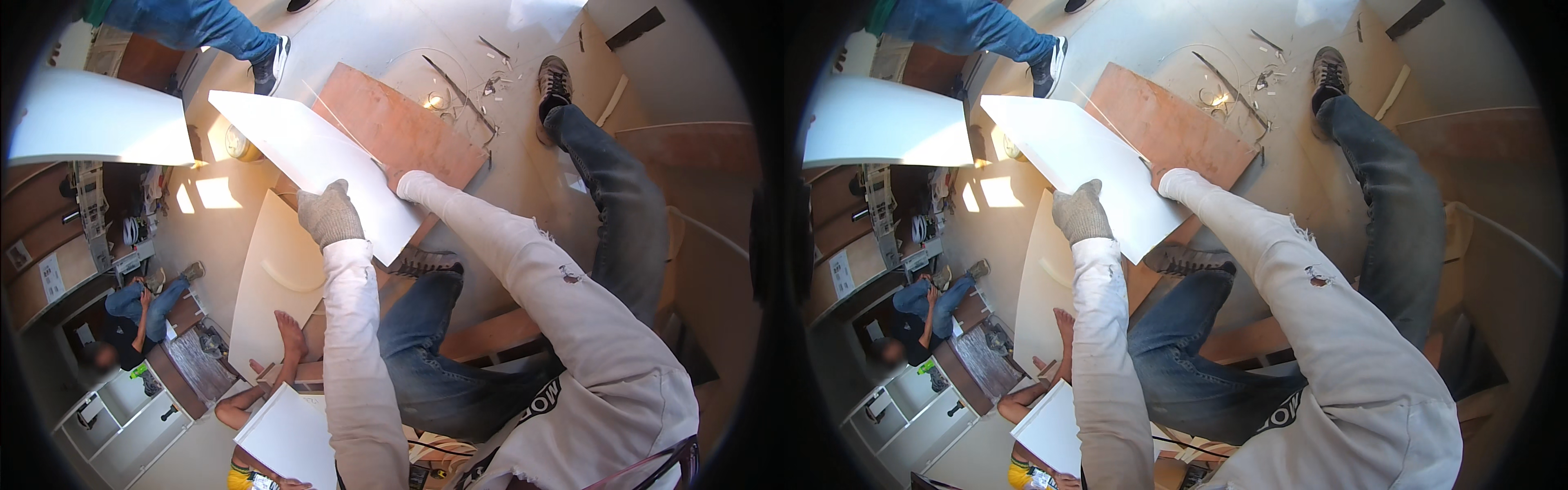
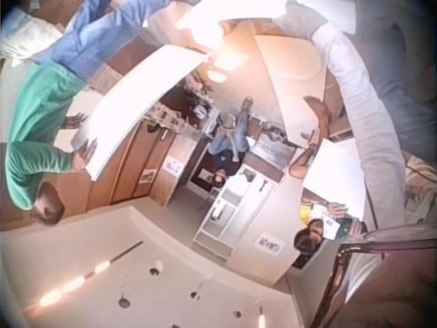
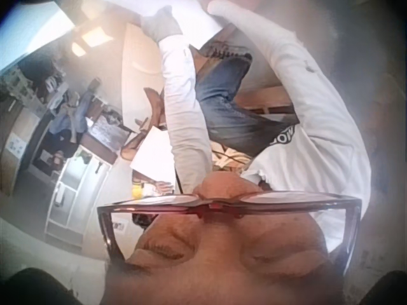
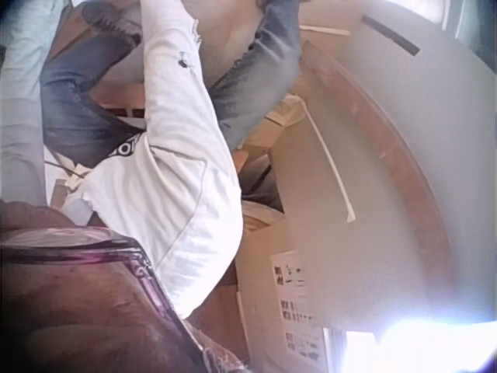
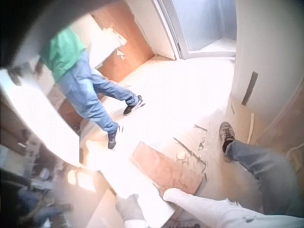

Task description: The person sits on the floor and assembles white wooden panels by attaching thin wooden strips to their edges. They handle the panels and strips, aligning and fitting them together while other people work nearby.

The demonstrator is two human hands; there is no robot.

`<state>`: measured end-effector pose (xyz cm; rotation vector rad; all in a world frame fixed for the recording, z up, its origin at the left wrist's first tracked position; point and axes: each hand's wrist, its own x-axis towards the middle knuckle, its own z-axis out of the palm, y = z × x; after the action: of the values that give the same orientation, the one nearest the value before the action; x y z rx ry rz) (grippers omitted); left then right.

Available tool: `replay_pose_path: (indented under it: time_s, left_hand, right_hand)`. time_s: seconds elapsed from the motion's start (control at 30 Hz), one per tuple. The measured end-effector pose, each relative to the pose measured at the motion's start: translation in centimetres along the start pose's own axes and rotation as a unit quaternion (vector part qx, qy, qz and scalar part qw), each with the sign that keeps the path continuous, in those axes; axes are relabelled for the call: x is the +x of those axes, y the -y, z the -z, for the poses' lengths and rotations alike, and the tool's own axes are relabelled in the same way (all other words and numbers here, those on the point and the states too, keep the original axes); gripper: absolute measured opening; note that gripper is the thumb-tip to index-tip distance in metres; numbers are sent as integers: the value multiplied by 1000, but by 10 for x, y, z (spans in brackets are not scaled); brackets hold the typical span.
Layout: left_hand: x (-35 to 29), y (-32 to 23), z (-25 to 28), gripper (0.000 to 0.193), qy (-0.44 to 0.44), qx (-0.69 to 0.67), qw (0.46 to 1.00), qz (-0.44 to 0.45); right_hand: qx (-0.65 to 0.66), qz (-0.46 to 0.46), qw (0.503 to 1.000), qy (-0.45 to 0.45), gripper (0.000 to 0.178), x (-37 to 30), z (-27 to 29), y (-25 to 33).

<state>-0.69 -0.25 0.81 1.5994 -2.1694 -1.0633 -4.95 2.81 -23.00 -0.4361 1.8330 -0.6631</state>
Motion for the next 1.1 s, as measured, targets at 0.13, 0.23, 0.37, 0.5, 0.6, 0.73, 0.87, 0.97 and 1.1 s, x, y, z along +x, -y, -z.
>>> replay_pose_path:
  time_s: [0.13,0.23,0.37,0.5,0.6,0.73,0.87,0.97,1.1]
  left_hand:
    - [7,14,2,35,-10,-5,1000,-3]
    - [13,23,0,37,-8,-25,999,-33]
    - [12,19,-1,37,-9,-2,1000,-3]
    - [5,14,1,37,-12,-49,999,-7]
    - [3,13,3,37,1,-67,998,-5]
    - [6,10,1,37,-10,-36,999,-6]
    - [5,7,-1,36,-14,-23,1000,-1]
    - [9,18,1,37,1,-70,998,5]
    - [13,21,0,37,-13,-27,999,-11]
  right_hand:
    - [40,-9,999,18,50,-13,8,10]
    - [42,-15,999,22,50,-8,7,6]
    - [43,-30,998,34,51,-9,3,-6]
    - [54,-51,996,55,51,-25,0,-15]
    - [72,-71,993,69,51,-36,-1,-19]
    - [86,-101,989,69,51,-31,-9,-26]
    - [-130,21,991,-1,50,-34,-37,-63]
    - [-143,8,988,55,50,-49,-40,-72]
    - [-92,20,995,32,51,-50,-26,-67]
